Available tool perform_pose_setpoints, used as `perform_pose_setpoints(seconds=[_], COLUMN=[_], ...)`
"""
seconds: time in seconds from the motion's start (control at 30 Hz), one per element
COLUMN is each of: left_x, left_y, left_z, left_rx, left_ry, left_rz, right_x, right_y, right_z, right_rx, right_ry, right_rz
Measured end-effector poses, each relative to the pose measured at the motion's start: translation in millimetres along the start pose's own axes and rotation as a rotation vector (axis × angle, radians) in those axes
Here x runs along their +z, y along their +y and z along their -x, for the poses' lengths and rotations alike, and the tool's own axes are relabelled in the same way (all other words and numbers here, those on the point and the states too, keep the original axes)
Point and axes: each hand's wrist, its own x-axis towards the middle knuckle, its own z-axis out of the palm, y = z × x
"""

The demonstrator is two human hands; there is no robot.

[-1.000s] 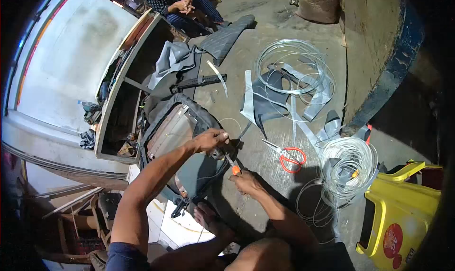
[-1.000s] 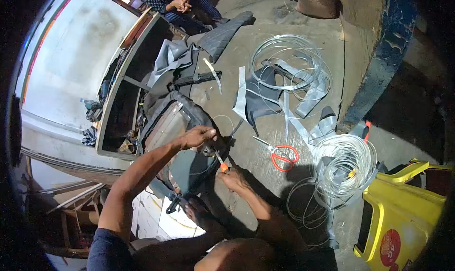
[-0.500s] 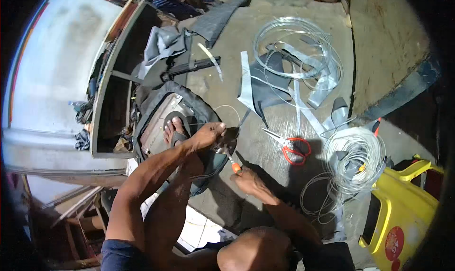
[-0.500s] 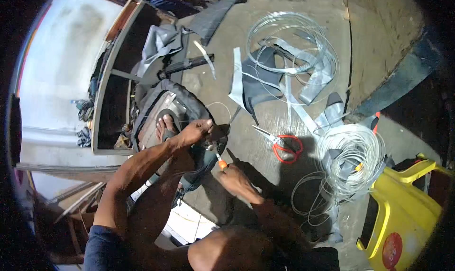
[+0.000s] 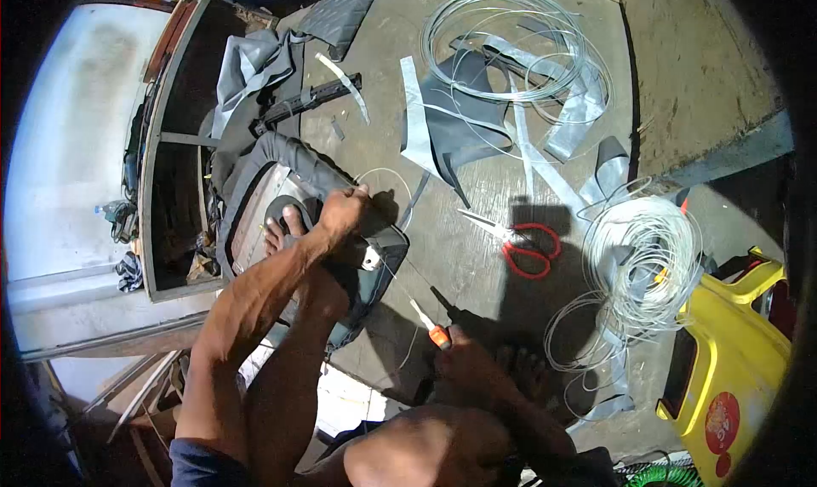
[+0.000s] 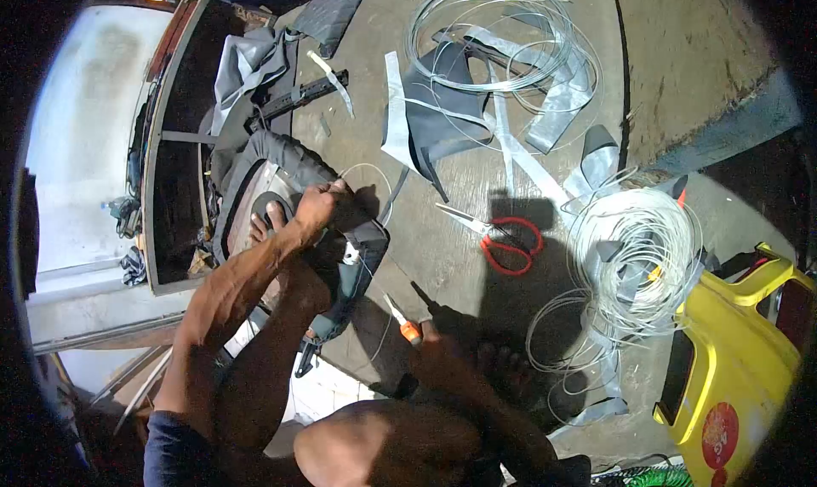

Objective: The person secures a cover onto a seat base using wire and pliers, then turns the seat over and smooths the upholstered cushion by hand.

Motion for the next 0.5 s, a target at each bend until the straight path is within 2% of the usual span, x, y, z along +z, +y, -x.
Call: perform_pose_setpoints(seconds=[0.1,0.17,0.2,0.23,0.3,0.33,0.4,0.43,0.5], left_x=[3.7,6.3,5.3,7.6,8.6,8.9,4.7,5.7,13.0], left_y=[8.6,2.7,-14.8,-34.8,-27.0,-24.2,12.2,-7.8,-58.6], left_z=[13.3,9.0,-6.8,-17.8,-17.0,-12.6,7.9,-8.9,-50.6], left_rx=[-0.032,-0.073,0.024,0.022,-0.003,-0.011,-0.181,-0.186,-0.064], left_ry=[0.003,-0.006,0.012,0.010,0.094,0.093,0.011,0.013,0.060], left_rz=[-0.045,0.036,-0.041,-0.040,-0.032,-0.028,0.002,0.006,-0.035], right_x=[0.9,12.9,18.1,29.8,20.1,13.6,16.7,32.7,30.0], right_y=[-3.6,2.1,7.9,19.2,11.5,2.6,9.7,37.1,36.2], right_z=[18.1,22.7,22.8,19.4,20.1,32.0,37.4,37.0,42.0], right_rx=[0.037,0.263,0.338,0.226,0.108,0.123,0.137,0.138,0.143], right_ry=[0.001,0.029,0.040,0.022,0.010,0.061,0.108,0.045,-0.017], right_rz=[-0.058,0.014,0.039,-0.054,-0.136,-0.186,-0.233,-0.145,-0.058])
